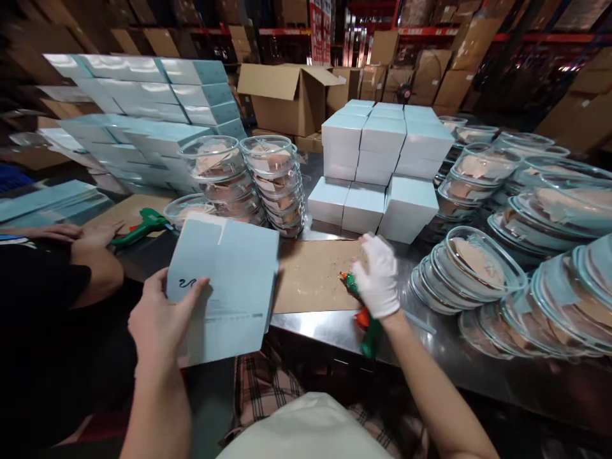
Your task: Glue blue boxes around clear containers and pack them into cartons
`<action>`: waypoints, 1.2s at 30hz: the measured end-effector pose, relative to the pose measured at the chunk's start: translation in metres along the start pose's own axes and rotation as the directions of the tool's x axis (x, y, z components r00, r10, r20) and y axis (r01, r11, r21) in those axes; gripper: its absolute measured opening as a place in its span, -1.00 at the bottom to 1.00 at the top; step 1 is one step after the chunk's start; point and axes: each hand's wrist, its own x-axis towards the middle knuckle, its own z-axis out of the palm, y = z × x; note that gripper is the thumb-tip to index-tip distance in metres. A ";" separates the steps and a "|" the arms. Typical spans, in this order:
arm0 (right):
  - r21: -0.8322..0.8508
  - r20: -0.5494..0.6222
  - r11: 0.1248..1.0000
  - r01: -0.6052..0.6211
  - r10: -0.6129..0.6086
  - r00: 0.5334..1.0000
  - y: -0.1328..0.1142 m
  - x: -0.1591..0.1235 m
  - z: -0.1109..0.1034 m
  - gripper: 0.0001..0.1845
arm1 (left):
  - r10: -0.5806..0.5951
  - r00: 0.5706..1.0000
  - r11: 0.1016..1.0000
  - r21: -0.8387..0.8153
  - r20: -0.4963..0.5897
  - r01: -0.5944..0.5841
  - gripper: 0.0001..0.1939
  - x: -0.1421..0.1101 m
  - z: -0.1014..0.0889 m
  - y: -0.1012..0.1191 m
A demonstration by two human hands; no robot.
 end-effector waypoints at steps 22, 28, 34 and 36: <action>0.320 0.900 0.361 -0.876 -0.405 0.162 -0.078 -0.117 -0.045 -0.03 | 0.648 0.260 0.738 -0.505 0.716 -0.448 -0.12 -0.111 0.029 -0.049; 0.527 0.474 0.688 -0.499 0.250 0.844 -0.060 -0.156 -0.055 -0.10 | 0.254 0.842 0.878 -0.479 0.475 0.006 -0.23 -0.119 0.037 -0.049; 0.491 0.266 0.757 -0.431 0.341 0.902 -0.098 -0.165 -0.017 0.03 | 0.483 0.785 0.684 -0.726 0.389 -0.061 -0.01 -0.166 0.091 -0.011; 0.544 0.258 0.711 -0.446 0.364 0.895 -0.102 -0.156 -0.020 0.01 | 0.553 0.761 0.626 -0.772 0.340 -0.110 -0.08 -0.172 0.100 -0.010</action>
